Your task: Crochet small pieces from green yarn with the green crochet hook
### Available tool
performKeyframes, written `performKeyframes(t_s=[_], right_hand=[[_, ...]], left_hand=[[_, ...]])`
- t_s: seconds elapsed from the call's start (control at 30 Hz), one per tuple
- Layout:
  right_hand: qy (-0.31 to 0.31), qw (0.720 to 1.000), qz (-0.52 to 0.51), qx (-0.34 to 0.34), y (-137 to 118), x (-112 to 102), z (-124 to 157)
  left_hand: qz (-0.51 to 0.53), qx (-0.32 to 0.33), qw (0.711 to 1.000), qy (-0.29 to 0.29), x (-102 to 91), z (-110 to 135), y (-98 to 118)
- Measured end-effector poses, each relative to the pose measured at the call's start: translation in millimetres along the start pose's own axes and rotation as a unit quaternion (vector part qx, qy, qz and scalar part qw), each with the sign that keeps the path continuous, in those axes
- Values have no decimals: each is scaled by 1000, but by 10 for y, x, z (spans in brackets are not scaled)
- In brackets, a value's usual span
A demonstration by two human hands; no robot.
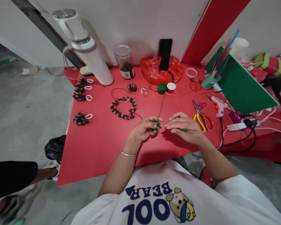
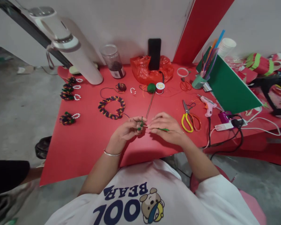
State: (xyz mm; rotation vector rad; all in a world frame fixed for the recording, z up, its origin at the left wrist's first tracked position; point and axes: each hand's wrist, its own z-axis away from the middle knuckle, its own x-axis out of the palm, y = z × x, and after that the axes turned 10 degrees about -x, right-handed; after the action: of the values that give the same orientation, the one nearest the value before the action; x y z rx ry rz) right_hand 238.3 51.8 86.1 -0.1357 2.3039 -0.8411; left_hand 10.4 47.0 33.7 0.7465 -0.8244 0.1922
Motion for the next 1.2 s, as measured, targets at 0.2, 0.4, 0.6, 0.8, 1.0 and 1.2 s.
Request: performKeyframes(t_s=[0.2,0.4,0.6,0.8,1.0,1.2], right_hand=[[-61,980,163,-99,-64,-13,53],[44,998,6,35,-107,46,45],[128,955,-159,217,-18,111,105],[249,879,-274,300,99,345,170],[308,840,-314,316,113,406,128],[289,850,-307,314,81,405,150]], left_hand=[[29,0,999,17,1,-20,5],[-3,4,1000,4,9,-18,-10],[-5,12,1000,18,27,-3,11],[-10,9,998,60,77,11,1],[-8,40,997,68,56,-15,-36],[-15,76,994,80,61,-45,-54]])
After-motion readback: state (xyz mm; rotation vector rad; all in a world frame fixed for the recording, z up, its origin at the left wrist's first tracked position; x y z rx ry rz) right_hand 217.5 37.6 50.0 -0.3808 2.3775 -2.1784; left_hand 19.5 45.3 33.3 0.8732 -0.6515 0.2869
